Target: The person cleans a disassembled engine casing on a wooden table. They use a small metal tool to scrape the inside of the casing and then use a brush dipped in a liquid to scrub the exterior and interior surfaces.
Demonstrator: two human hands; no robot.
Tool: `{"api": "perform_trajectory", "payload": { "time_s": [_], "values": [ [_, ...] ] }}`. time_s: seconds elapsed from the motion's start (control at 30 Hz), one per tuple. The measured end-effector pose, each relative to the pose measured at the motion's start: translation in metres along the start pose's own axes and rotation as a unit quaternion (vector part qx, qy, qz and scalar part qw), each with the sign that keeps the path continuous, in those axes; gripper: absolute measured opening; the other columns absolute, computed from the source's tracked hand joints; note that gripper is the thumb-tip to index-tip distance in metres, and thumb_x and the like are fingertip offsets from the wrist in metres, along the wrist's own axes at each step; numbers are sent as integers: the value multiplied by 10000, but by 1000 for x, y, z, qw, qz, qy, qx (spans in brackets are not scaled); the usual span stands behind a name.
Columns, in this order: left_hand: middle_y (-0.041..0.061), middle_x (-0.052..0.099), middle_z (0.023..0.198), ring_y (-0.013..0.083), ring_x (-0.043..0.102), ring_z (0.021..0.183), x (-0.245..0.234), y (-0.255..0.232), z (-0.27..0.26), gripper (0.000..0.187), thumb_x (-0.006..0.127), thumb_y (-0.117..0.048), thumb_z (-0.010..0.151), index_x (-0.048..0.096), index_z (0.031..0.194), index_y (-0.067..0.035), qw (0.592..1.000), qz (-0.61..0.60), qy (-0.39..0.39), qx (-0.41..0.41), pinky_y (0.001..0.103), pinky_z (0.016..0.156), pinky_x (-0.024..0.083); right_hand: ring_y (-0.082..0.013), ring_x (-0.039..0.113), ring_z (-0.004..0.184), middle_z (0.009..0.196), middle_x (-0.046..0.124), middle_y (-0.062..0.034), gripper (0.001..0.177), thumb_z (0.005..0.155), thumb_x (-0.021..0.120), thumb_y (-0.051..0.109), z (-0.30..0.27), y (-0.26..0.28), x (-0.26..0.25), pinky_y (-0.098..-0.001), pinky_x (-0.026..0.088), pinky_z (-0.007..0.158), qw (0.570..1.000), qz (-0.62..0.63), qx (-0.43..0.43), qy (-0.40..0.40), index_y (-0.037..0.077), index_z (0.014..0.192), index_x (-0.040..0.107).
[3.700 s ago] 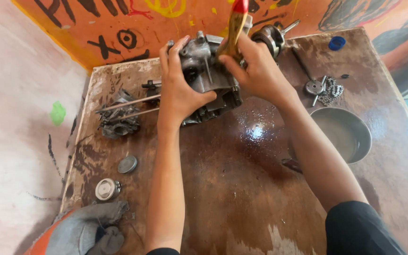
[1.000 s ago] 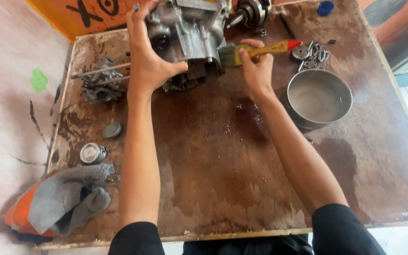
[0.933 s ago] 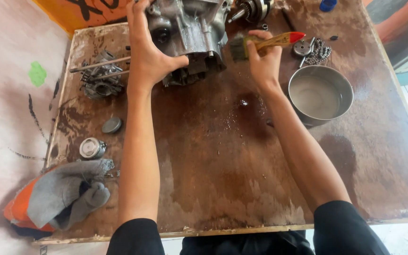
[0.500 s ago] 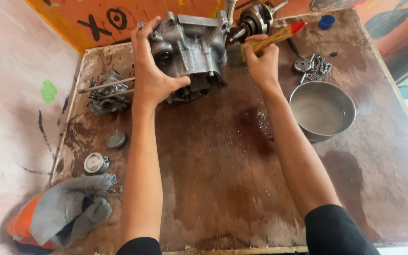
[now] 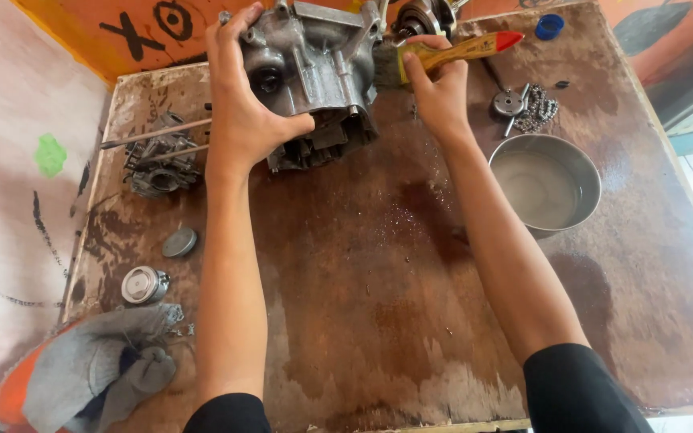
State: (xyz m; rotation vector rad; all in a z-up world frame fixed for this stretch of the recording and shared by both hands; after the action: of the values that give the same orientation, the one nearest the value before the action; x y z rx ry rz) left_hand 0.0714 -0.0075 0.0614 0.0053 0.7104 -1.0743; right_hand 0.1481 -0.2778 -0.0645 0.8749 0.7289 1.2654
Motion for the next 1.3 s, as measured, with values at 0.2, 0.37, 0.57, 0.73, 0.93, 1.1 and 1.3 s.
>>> {"api": "perform_trajectory", "payload": {
  "time_s": [0.2, 0.37, 0.57, 0.73, 0.93, 1.1, 1.3],
  "values": [
    [72, 442, 1411, 255, 468, 1399, -11, 0, -7, 1078, 1001, -99, 636, 386, 1520, -148, 1000, 7, -8, -3, 402, 1287, 430, -70, 593, 759, 819, 640, -11, 98, 993, 690, 54, -8, 7, 10, -249, 497, 677, 991, -86, -9, 99, 8, 1081, 683],
    [68, 446, 1422, 253, 463, 1407, -12, 1, -10, 1093, 1018, -95, 638, 383, 1527, -143, 1000, 13, -6, -4, 397, 1273, 424, -71, 647, 828, 929, 705, 7, 104, 1050, 675, 70, -7, 21, 4, -256, 541, 733, 998, 52, -38, 27, 15, 1137, 689],
    [75, 413, 1470, 263, 453, 1443, -9, 6, -14, 1103, 1008, -82, 657, 342, 1534, -137, 1000, 11, -3, 3, 379, 1279, 437, -109, 580, 852, 875, 624, -48, 110, 1003, 720, 30, -33, 5, 13, -264, 487, 755, 983, -120, -104, 90, 13, 1102, 673],
    [58, 401, 1475, 241, 448, 1447, -11, 5, -13, 1080, 987, -78, 672, 341, 1536, -149, 1000, 17, -6, 7, 366, 1278, 432, -83, 601, 871, 975, 688, -3, 92, 1030, 680, 85, -27, 24, -10, -255, 507, 748, 984, 171, 19, -53, 85, 1121, 689],
    [56, 402, 1431, 230, 451, 1430, -11, 0, -12, 1070, 1010, -78, 699, 361, 1545, -168, 1000, -6, 6, -14, 376, 1255, 427, -42, 526, 762, 867, 609, 1, 76, 1044, 691, 59, -40, -6, 21, -203, 422, 654, 991, 121, -17, 50, 48, 1118, 676],
    [54, 391, 1439, 236, 447, 1446, -8, 1, -10, 1097, 1017, -97, 664, 364, 1544, -168, 999, -18, 9, -31, 388, 1254, 406, -46, 566, 787, 914, 649, -2, 92, 1030, 681, 43, -31, 23, 10, -214, 472, 684, 995, -42, -45, 75, 19, 1119, 673],
    [48, 391, 1454, 240, 454, 1445, -8, 2, -13, 1109, 1025, -87, 655, 370, 1546, -167, 999, -13, 6, -42, 390, 1276, 409, -56, 559, 824, 946, 653, -6, 62, 1069, 686, 9, -45, 45, 22, -220, 466, 720, 994, 37, -104, -21, -9, 1129, 690]
  ]
}}
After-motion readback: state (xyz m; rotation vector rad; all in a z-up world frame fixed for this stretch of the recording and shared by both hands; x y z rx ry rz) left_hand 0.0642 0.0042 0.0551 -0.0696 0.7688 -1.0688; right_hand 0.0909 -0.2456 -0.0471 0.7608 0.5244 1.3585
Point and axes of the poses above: each hand's wrist, its own z-axis towards the middle knuckle, its own x-axis out of the palm, y = z × x, the point moved 8 cm from there along z, towards the middle knuckle
